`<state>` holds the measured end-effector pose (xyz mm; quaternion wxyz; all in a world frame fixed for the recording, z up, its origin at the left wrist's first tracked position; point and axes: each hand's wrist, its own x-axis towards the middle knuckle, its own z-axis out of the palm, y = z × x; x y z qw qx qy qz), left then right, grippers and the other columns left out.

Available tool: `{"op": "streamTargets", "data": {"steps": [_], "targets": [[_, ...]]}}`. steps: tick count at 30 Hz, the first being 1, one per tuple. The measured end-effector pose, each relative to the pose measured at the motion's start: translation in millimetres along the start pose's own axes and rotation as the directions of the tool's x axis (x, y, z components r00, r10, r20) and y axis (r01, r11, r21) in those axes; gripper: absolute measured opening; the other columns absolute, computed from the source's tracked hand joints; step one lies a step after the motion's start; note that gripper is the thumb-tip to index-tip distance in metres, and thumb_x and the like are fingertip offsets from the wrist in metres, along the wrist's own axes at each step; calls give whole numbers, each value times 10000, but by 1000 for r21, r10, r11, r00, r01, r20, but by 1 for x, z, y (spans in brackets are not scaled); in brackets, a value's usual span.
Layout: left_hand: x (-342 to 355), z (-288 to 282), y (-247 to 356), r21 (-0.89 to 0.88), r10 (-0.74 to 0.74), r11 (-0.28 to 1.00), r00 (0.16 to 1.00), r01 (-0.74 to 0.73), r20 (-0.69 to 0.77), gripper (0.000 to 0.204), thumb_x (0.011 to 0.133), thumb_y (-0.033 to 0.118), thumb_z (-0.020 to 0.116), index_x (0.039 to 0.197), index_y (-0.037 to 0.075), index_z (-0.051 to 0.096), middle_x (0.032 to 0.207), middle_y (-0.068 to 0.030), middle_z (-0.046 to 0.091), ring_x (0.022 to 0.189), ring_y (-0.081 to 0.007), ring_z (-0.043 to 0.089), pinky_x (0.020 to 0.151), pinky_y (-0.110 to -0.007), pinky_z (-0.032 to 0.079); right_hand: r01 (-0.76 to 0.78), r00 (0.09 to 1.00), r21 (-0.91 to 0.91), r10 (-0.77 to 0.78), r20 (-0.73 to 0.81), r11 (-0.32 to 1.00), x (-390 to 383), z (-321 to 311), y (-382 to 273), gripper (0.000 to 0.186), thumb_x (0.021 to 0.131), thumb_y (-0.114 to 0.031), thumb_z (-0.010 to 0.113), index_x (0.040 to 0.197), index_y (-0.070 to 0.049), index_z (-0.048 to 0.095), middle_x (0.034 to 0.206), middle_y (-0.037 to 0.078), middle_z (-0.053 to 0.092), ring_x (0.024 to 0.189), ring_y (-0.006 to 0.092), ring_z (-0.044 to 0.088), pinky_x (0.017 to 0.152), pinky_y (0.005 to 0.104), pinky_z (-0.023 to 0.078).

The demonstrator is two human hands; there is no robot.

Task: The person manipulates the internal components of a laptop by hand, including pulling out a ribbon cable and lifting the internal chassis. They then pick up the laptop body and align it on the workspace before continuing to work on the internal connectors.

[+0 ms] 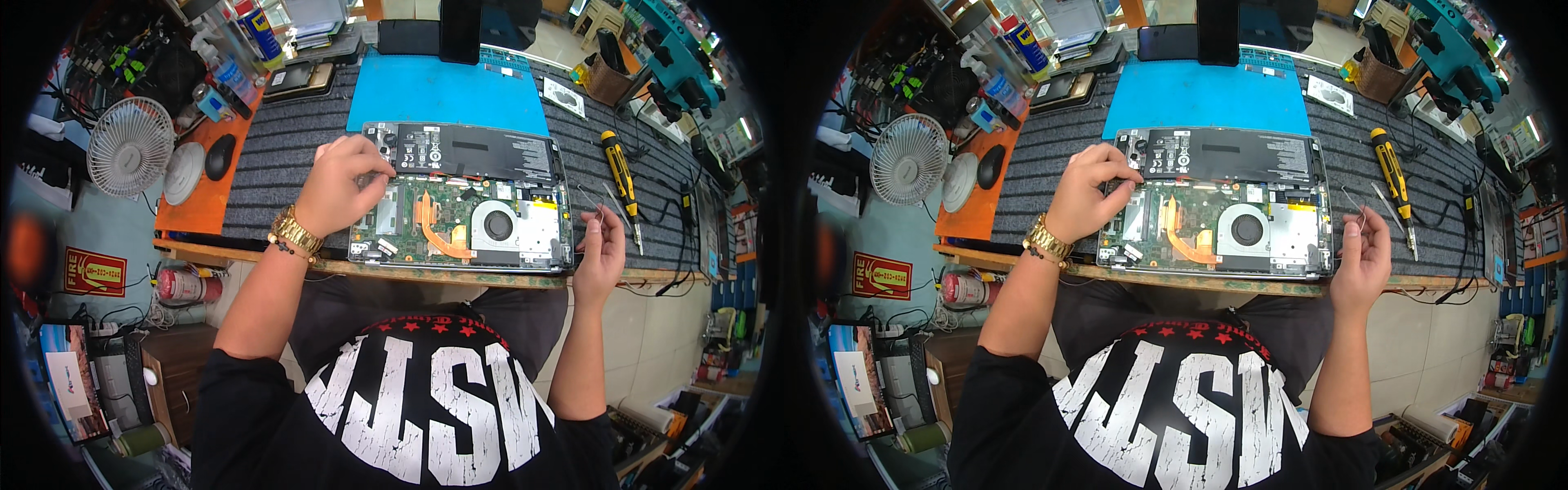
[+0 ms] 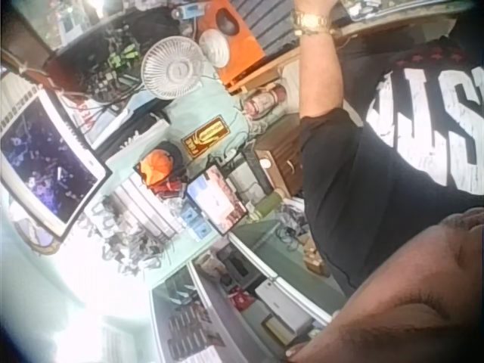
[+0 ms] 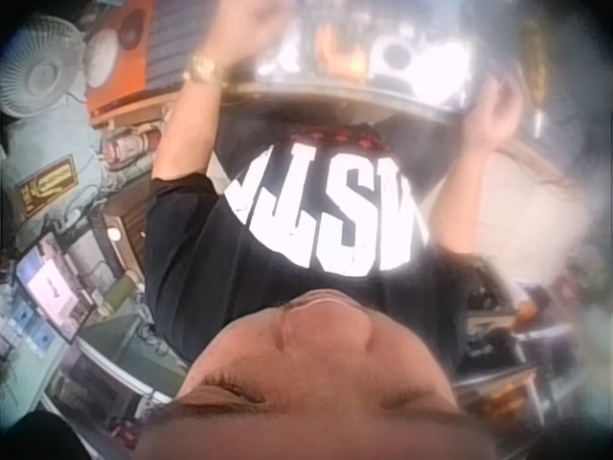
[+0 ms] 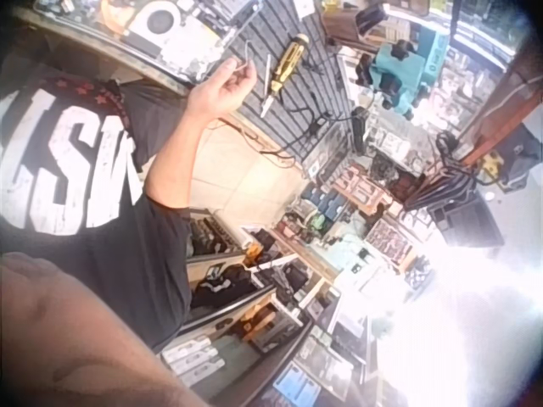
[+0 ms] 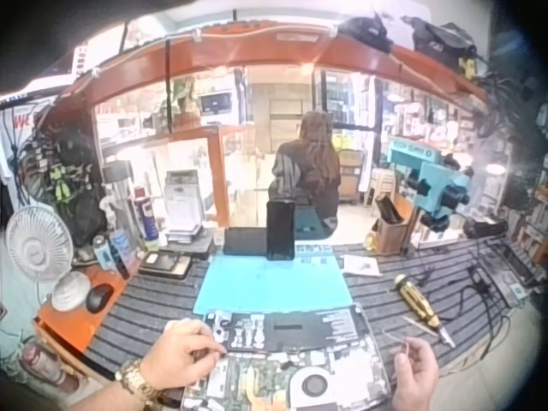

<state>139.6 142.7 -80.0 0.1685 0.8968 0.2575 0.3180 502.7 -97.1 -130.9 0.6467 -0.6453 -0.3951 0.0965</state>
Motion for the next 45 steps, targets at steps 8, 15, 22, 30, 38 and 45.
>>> {"op": "streamTargets", "data": {"steps": [8,15,22,30,38,45], "targets": [[14,-12,-1,74,10,997,987,-22,158,82,865,142,774,939,160,803,938,21,637,980,-217,628,928,-396,372,-4,1000,-14,4,-6,1000,0,1,-2,348,1120,-129,634,1418,49,606,1199,94,746,902,38,610,698,192,470],[19,-14,1,69,14,997,984,-27,178,64,875,149,773,931,168,798,946,32,635,977,-198,623,914,-397,360,0,1000,-30,0,-9,1000,-1,2,-4,350,1118,-141,642,1413,46,611,1190,89,750,894,39,614,689,195,471],[20,-14,0,84,-16,996,976,-3,218,57,875,153,777,927,165,798,959,35,645,1002,-195,629,941,-399,363,1,1000,-15,-1,-13,1000,-1,3,-4,345,1115,-129,644,1409,47,611,1187,85,748,884,34,605,687,192,468],[24,-13,-4,75,-14,997,967,-5,254,68,878,168,783,933,151,746,982,17,659,1047,-220,629,996,-415,376,7,1000,-10,-7,-4,1000,-1,2,-2,352,1113,-123,645,1416,51,604,1199,88,741,870,31,597,690,191,470],[29,-13,-5,57,1,998,951,-20,309,73,897,180,778,929,146,722,977,6,634,1043,-226,624,998,-420,379,-6,1000,-9,6,-12,1000,-1,3,-4,357,1109,-121,650,1417,53,604,1204,91,741,859,27,593,686,188,469],[27,-11,1,115,3,993,959,-37,284,78,887,144,785,921,140,715,942,12,623,987,-208,615,951,-409,373,-4,1000,-18,4,-21,1000,-1,4,-5,354,1106,-111,648,1416,57,607,1196,91,742,837,21,577,678,183,456]]}}
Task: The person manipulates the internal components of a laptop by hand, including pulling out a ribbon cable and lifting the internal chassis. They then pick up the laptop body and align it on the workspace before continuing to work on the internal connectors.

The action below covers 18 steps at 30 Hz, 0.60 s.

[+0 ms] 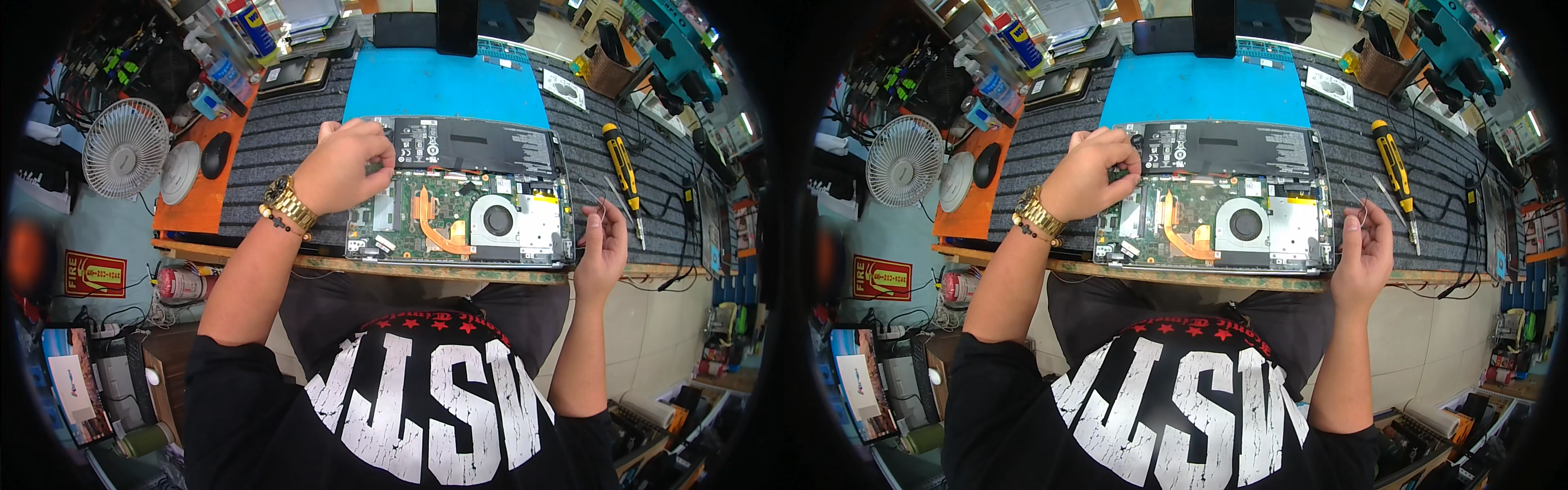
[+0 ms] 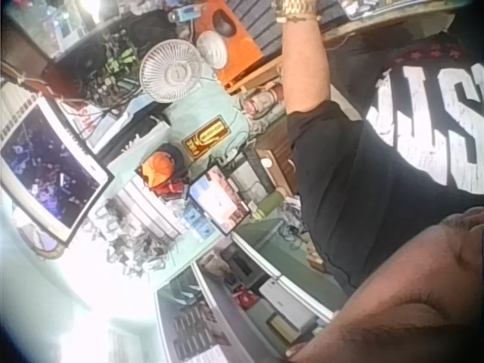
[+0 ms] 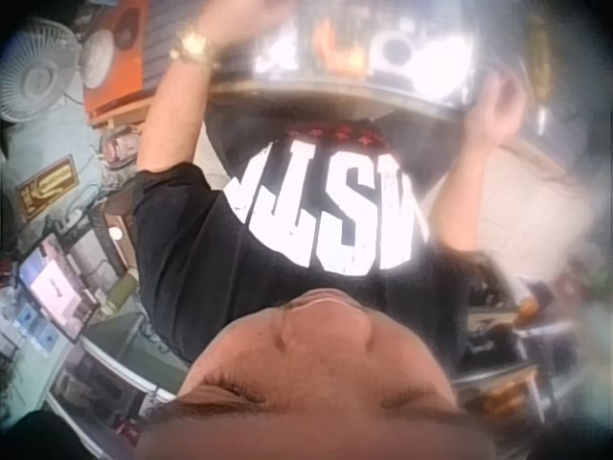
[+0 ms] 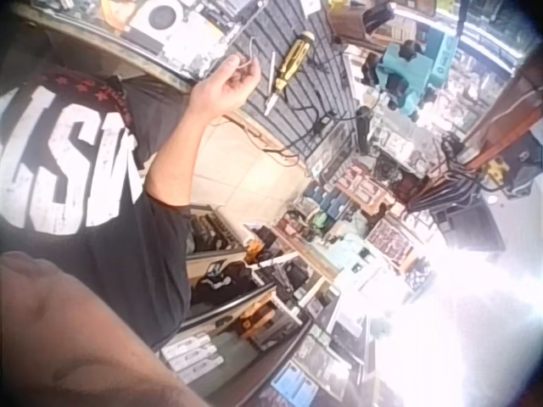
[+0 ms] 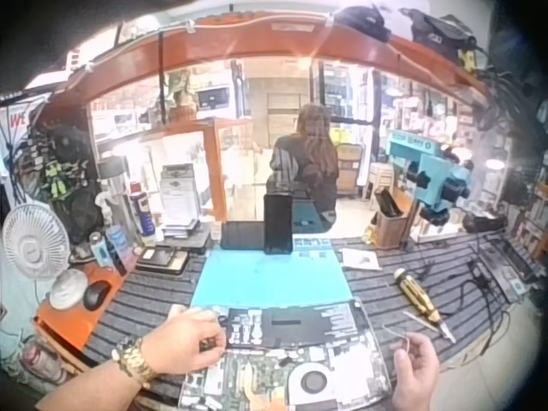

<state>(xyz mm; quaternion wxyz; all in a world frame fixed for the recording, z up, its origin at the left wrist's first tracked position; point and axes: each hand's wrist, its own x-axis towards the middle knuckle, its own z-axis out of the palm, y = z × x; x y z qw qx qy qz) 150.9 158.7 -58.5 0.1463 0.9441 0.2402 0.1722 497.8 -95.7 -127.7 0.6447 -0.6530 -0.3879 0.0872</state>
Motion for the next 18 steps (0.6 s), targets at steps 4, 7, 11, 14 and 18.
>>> {"op": "streamTargets", "data": {"steps": [4,7,11,14,18], "targets": [[3,2,-1,24,45,999,999,-45,-2,75,887,126,778,916,137,709,924,15,616,966,-208,611,943,-408,369,-6,1000,6,6,-2,1000,0,0,-1,355,1105,-105,646,1416,60,606,1197,94,742,838,23,576,679,185,453],[3,0,-1,23,54,998,998,-55,20,73,887,122,774,913,136,707,919,15,615,965,-213,609,946,-408,368,5,1000,14,-5,-2,1000,0,0,1,353,1106,-104,645,1416,60,607,1198,96,741,839,23,575,680,188,454],[3,-1,0,36,48,998,998,-49,28,73,887,118,773,909,139,706,915,14,616,967,-218,608,946,-411,369,6,1000,19,-6,2,1000,0,-1,3,353,1105,-102,645,1416,59,608,1201,98,739,838,25,574,682,189,455],[4,1,-1,60,76,995,997,-77,18,64,899,125,772,912,136,711,914,15,618,962,-220,605,942,-410,367,1,1000,20,-1,-3,1000,0,-1,2,352,1104,-100,646,1417,58,608,1201,100,739,836,26,574,682,189,454],[3,-6,0,38,64,997,997,-66,48,65,907,130,776,915,128,712,931,10,647,995,-230,625,973,-420,381,7,1000,11,-7,-3,1000,0,-1,3,354,1104,-102,647,1417,59,608,1201,100,738,833,25,572,680,188,450]]}}
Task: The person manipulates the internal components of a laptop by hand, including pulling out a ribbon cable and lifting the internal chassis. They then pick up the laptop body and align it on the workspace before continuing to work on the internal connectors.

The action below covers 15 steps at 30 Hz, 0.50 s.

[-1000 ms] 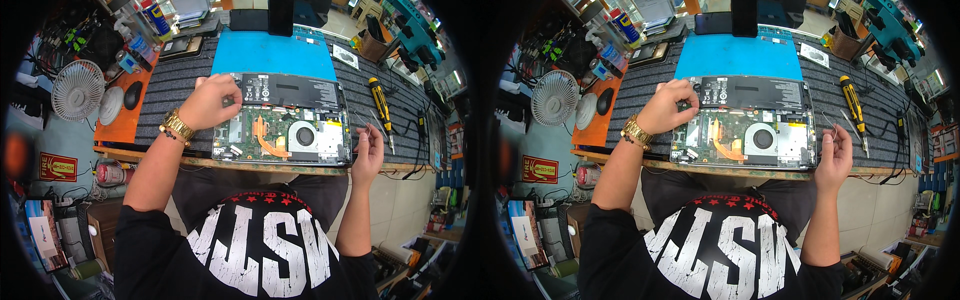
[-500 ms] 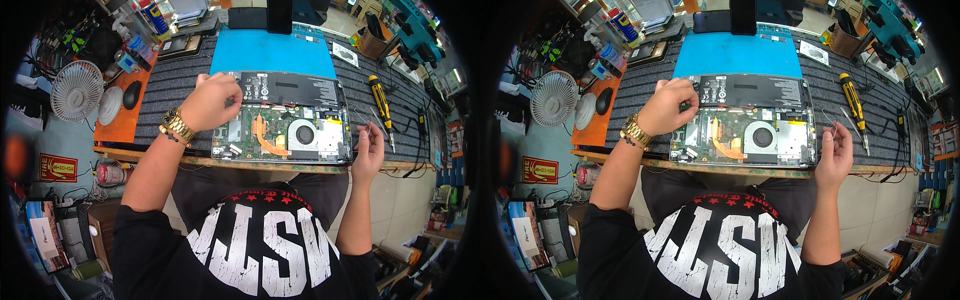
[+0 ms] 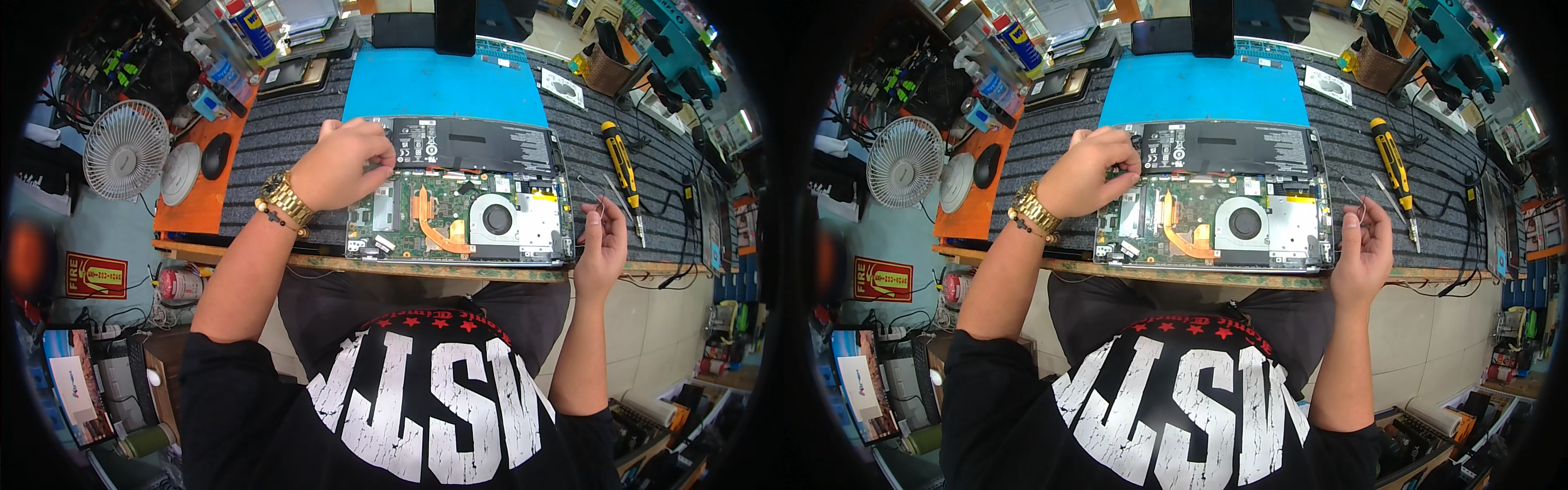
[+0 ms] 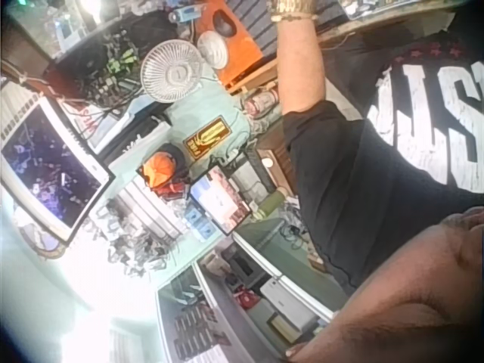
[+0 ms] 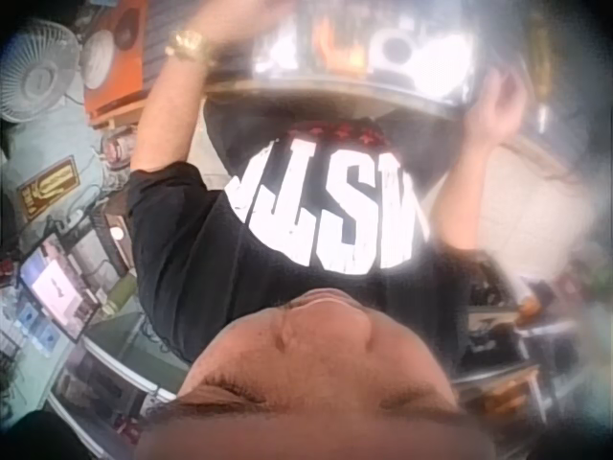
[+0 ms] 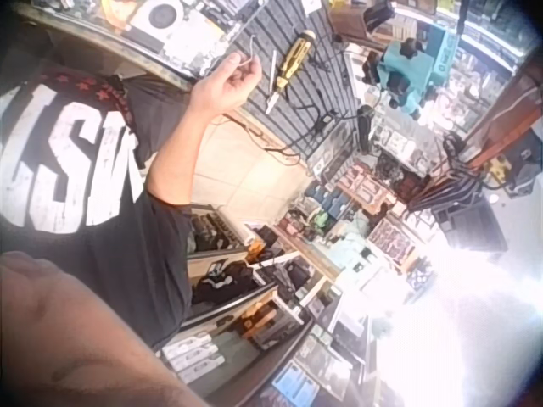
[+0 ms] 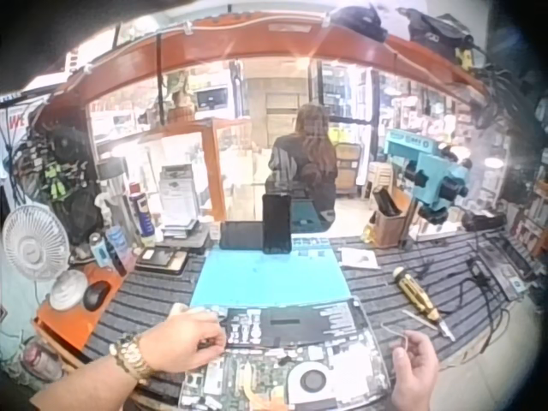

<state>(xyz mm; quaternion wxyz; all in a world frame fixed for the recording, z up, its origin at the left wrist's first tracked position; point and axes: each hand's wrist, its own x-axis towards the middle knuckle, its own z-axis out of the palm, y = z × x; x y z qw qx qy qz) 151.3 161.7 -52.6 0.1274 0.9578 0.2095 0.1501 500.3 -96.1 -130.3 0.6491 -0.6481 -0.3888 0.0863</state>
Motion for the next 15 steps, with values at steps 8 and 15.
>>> {"op": "streamTargets", "data": {"steps": [8,15], "targets": [[-3,-3,-18,-203,-3,979,999,-4,-37,44,887,83,793,926,94,774,978,-8,698,1043,-221,662,981,-404,453,-8,1000,-3,8,10,1000,0,1,-1,357,1105,-114,649,1417,57,608,1194,94,742,827,25,570,671,188,441],[-9,-2,-12,-88,28,996,998,-33,-53,119,875,87,802,984,127,825,980,3,719,1026,-220,659,967,-411,455,-5,1000,-18,5,3,1000,0,1,-2,355,1107,-123,651,1415,50,612,1194,93,743,845,27,574,680,190,448]]}}
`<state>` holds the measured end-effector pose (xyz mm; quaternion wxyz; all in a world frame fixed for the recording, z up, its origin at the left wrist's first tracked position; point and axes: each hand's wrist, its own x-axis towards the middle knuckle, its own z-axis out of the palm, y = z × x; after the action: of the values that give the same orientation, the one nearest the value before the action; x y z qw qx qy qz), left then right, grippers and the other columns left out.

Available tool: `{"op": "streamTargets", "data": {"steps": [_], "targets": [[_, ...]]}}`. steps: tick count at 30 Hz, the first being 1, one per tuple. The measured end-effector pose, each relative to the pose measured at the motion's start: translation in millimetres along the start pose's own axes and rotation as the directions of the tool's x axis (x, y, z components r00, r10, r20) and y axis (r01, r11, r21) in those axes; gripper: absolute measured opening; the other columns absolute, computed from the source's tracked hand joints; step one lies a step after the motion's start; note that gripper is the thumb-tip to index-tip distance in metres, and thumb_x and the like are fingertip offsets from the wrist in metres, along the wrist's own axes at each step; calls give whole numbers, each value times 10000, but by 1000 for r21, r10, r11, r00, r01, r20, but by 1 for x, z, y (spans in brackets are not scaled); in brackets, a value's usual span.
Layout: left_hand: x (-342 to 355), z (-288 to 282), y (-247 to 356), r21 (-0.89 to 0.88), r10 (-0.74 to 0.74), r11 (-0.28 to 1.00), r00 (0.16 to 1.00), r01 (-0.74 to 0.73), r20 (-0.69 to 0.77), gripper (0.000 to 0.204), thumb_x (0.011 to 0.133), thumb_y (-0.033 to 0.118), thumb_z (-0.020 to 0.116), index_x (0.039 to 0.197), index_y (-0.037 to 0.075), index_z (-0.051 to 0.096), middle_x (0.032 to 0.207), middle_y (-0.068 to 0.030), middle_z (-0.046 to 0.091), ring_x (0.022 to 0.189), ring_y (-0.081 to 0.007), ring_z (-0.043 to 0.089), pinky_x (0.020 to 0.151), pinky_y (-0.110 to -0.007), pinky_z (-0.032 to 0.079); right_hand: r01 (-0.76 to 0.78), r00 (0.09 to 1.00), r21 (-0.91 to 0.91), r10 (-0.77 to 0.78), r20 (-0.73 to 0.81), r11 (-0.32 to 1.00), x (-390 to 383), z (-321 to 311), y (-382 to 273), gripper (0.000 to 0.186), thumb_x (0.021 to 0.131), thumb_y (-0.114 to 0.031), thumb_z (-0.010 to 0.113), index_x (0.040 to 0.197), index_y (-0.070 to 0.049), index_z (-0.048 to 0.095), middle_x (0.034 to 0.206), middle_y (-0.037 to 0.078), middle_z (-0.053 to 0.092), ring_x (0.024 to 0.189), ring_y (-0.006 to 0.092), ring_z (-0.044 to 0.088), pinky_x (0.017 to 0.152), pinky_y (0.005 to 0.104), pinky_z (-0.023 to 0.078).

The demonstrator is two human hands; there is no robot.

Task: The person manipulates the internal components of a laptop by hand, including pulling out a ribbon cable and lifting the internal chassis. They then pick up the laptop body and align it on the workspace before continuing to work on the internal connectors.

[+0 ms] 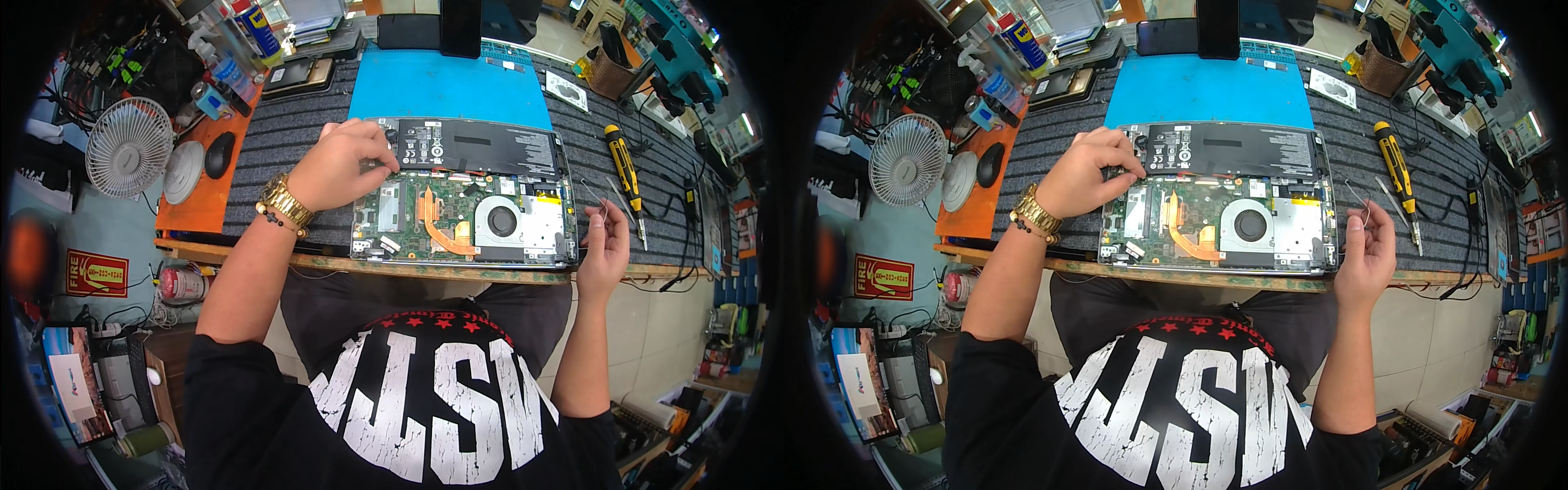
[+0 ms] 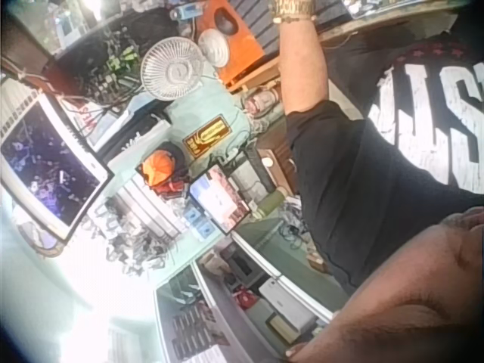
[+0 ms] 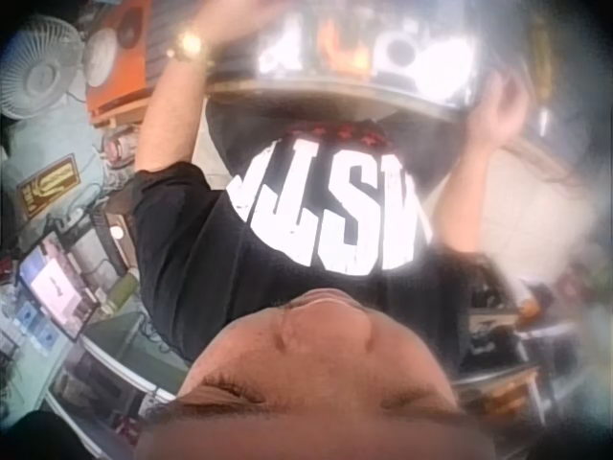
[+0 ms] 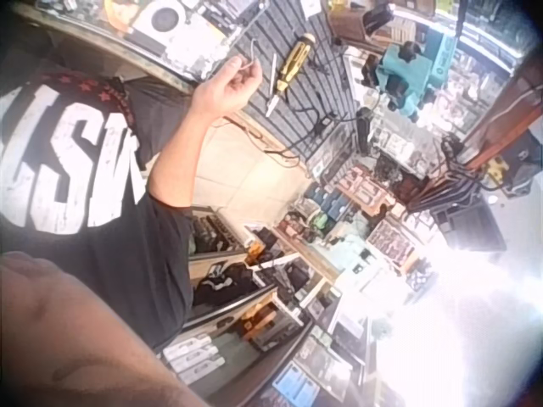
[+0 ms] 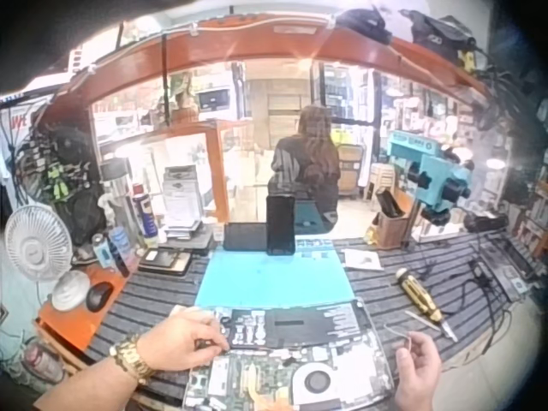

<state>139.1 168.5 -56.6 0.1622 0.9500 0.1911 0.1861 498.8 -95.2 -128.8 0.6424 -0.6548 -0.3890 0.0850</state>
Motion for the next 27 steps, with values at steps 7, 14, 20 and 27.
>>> {"op": "streamTargets", "data": {"steps": [7,14,20,27], "targets": [[-4,1,6,54,-11,998,999,13,-32,107,871,90,804,961,137,837,998,10,723,1029,-218,660,994,-420,436,-1,1000,30,1,6,1000,0,-1,2,348,1104,-99,649,1414,54,609,1203,93,738,822,24,552,680,190,441],[-3,6,12,123,23,992,999,-19,-32,94,887,77,775,969,123,763,1006,1,718,1036,-236,652,1017,-437,431,11,1000,28,-11,10,1000,-1,-1,2,343,1102,-87,647,1412,54,611,1206,91,736,810,22,545,684,189,438],[2,3,12,112,-9,994,1000,6,23,94,887,77,755,967,122,733,1004,-2,706,1053,-243,649,1017,-424,431,-7,1000,39,8,-5,999,-1,0,1,342,1098,-79,652,1409,57,612,1205,92,732,826,23,554,693,189,441],[1,1,5,43,-15,999,999,14,28,131,897,73,757,1008,141,767,1031,14,724,1088,-237,648,1021,-424,430,-6,1000,32,6,-3,999,-1,0,1,338,1096,-73,653,1406,59,614,1197,93,729,805,23,554,680,188,435]]}}
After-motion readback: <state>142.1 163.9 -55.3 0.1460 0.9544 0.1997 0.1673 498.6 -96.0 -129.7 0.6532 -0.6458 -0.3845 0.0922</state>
